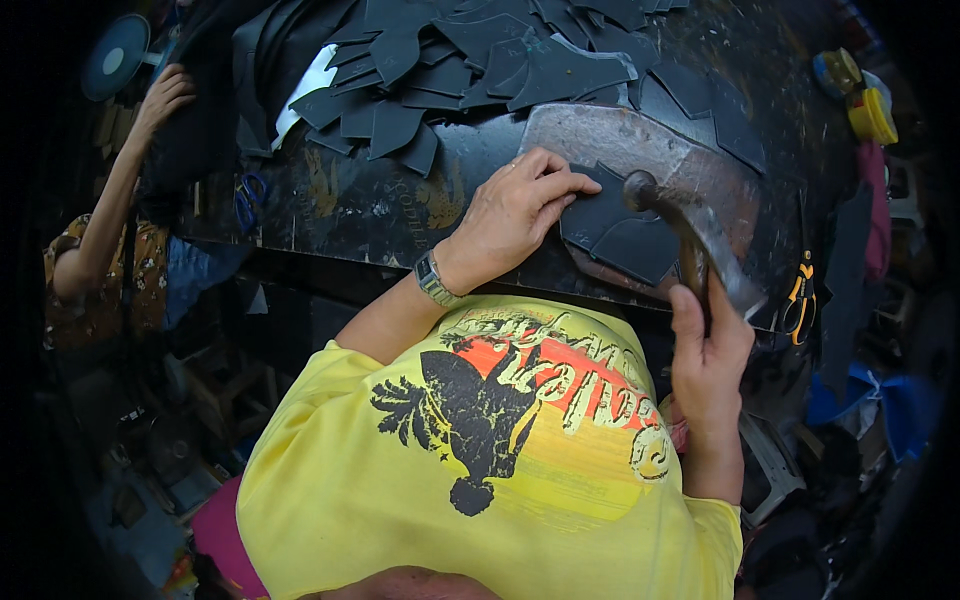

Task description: The person stacks black rubber pieces on a workbench, uses a hammer to flatten them, and then cuts the stacked pieces with scissors. The person repeats this process multiple times, handling the rubber pieces and tools throughout.

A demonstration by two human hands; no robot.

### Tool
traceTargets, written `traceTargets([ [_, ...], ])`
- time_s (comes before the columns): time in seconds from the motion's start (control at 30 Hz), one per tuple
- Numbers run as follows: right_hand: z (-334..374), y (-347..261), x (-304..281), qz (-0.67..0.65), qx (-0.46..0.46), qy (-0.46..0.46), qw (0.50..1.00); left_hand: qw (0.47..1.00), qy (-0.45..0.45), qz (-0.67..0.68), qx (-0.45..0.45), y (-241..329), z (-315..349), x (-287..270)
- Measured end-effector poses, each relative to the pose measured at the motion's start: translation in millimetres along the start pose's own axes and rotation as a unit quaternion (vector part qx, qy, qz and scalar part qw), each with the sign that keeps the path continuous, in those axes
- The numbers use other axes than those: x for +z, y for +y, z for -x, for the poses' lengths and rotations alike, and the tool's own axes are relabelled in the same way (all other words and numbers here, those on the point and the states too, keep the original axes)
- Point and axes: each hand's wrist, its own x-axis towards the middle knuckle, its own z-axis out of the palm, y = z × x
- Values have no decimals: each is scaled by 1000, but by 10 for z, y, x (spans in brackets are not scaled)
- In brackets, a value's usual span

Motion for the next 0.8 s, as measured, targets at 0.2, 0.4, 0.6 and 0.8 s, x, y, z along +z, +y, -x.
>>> traceTargets([
  [0.2,-58,-109,49,90,90,-143,982,1000,8,19,-10,-6,-8,4],
  [0.4,30,48,-48,110,94,-37,989,1000,1,-2,-11,54,-21,-42],
  [0.6,-67,-22,-329,76,121,-32,989,999,-27,-33,-13,113,-41,-67],
  [0.8,40,10,-255,18,44,59,997,998,-29,-41,-25,128,-40,-40],
])
